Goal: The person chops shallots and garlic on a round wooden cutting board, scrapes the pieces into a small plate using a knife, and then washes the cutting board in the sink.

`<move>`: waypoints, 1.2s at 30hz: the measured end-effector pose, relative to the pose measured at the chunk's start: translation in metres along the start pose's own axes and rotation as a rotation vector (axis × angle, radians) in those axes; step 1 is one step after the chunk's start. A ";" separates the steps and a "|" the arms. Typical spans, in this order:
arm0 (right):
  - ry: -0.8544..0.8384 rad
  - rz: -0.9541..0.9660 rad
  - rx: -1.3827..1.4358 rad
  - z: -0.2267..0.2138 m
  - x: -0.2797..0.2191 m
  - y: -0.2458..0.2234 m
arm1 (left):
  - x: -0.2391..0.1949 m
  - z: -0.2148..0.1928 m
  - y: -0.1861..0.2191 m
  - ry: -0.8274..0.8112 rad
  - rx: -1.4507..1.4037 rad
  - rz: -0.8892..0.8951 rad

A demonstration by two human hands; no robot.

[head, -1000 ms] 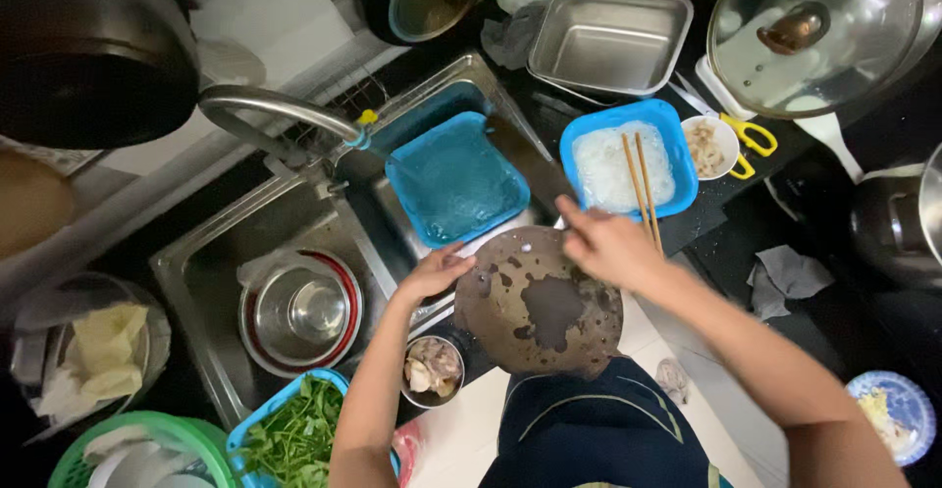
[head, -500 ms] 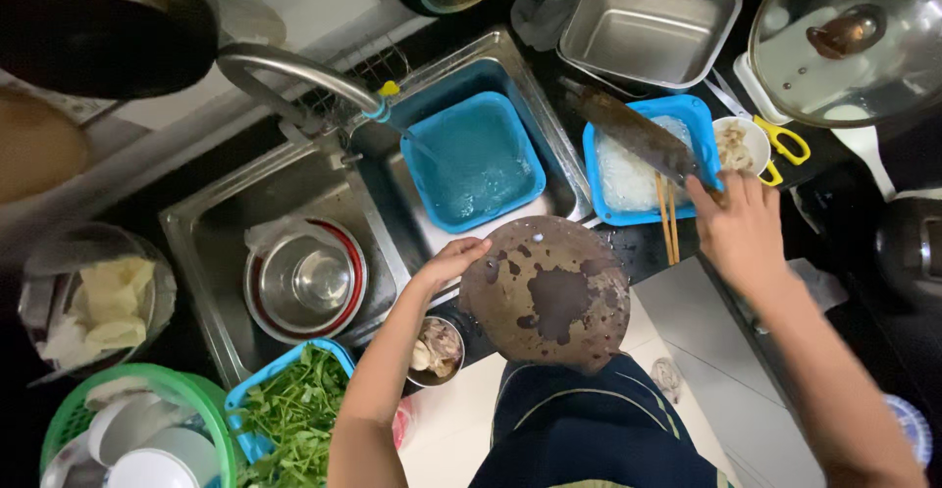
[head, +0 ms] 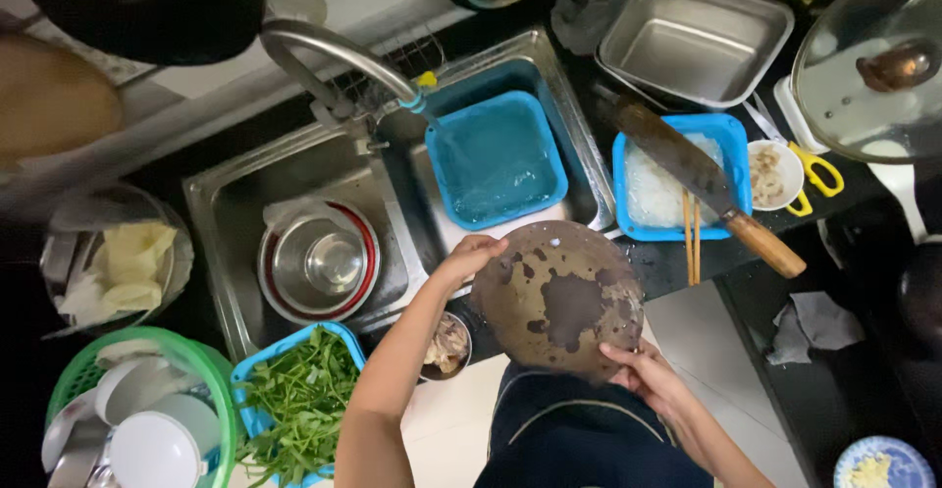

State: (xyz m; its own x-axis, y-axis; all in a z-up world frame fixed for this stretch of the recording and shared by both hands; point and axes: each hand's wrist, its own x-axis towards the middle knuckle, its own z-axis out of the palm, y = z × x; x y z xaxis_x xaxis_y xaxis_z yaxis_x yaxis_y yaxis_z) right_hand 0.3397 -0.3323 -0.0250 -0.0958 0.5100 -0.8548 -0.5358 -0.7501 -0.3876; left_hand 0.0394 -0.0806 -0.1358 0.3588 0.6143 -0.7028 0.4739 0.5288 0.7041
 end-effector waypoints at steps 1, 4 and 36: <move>0.067 -0.003 -0.049 0.005 -0.005 -0.008 | 0.006 0.001 -0.001 0.001 0.005 0.013; 0.101 -0.029 -0.074 0.031 -0.012 -0.042 | 0.012 -0.014 -0.002 0.060 -0.061 -0.023; 0.093 -0.157 -0.406 0.196 0.309 -0.232 | -0.056 -0.070 0.084 0.260 -0.753 -0.007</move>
State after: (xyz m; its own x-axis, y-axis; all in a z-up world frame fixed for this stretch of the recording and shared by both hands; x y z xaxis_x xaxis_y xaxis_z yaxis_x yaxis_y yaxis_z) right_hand 0.2701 0.0817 -0.1321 0.0465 0.6049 -0.7949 -0.1635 -0.7805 -0.6035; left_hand 0.0026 -0.0298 -0.0304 0.1144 0.6774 -0.7267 -0.2289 0.7298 0.6443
